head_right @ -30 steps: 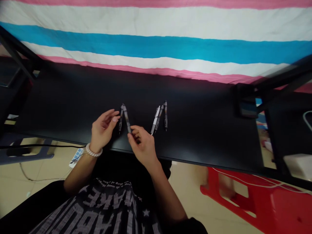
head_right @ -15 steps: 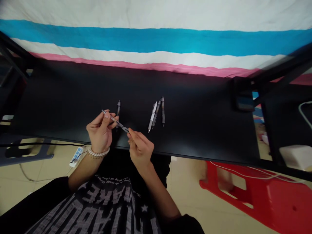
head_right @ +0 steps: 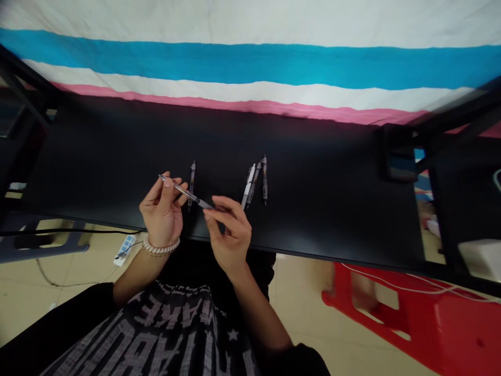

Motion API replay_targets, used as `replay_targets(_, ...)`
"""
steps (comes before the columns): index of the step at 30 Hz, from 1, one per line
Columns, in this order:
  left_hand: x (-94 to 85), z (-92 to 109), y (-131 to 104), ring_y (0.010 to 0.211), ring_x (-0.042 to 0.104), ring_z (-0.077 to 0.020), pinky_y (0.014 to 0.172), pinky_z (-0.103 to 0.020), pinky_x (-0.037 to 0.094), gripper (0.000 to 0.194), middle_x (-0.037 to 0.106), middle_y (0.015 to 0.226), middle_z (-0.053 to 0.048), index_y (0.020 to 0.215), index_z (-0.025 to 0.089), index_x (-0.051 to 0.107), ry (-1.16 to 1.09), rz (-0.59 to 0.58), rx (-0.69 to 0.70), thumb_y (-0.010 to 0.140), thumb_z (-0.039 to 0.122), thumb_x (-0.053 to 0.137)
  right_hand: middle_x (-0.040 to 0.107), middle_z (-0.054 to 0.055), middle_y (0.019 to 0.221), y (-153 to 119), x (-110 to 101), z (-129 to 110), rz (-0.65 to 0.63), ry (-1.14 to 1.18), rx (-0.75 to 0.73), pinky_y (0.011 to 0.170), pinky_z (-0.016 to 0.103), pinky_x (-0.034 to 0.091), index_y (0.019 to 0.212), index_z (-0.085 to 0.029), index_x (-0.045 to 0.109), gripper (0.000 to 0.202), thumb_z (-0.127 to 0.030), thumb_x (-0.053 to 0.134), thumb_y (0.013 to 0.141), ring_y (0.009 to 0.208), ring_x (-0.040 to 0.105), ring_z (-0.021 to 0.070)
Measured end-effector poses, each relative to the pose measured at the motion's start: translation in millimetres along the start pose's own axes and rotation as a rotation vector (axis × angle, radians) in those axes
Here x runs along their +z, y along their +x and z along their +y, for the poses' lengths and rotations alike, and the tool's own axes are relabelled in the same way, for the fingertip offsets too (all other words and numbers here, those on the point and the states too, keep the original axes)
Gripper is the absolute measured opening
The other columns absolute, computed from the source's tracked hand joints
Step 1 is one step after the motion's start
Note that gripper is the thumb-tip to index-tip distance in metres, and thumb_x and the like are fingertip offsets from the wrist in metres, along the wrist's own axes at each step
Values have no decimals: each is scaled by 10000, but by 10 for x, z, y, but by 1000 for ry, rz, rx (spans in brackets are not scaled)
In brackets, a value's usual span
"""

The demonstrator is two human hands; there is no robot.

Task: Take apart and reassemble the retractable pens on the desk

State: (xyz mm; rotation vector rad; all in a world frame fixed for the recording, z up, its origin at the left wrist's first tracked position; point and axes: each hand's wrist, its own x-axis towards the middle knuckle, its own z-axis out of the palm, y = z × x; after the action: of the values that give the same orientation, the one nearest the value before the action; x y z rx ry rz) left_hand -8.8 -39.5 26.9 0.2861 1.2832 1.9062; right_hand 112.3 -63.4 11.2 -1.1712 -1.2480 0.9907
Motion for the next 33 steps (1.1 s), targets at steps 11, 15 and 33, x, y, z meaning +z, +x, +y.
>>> replay_targets(11, -78, 91, 165, 764, 757, -130, 692, -220, 621, 266, 774, 871, -18, 980, 198, 769, 12, 51, 52, 763, 334, 843, 795, -6, 930, 14, -124, -54, 85, -295, -293, 714, 328, 663, 963, -283, 780, 136, -186, 745, 874, 787, 756, 166)
replay_targets(15, -44, 39, 60, 754, 758, -138, 689, -232, 627, 300, 777, 876, -29, 976, 186, 769, -3, 20, -14, 735, 338, 861, 797, 12, 975, 11, -49, -45, 61, -263, -384, 750, 332, 664, 960, -271, 782, 169, -135, 709, 891, 831, 764, 170)
replay_targets(33, -57, -36, 6, 779, 762, -154, 730, -270, 635, 276, 772, 870, -40, 951, 181, 764, -31, -45, -60, 740, 331, 860, 708, -9, 663, -21, -92, 2, -49, -392, -96, 560, 227, 556, 888, -194, 704, 227, -377, 595, 967, 528, 656, 115)
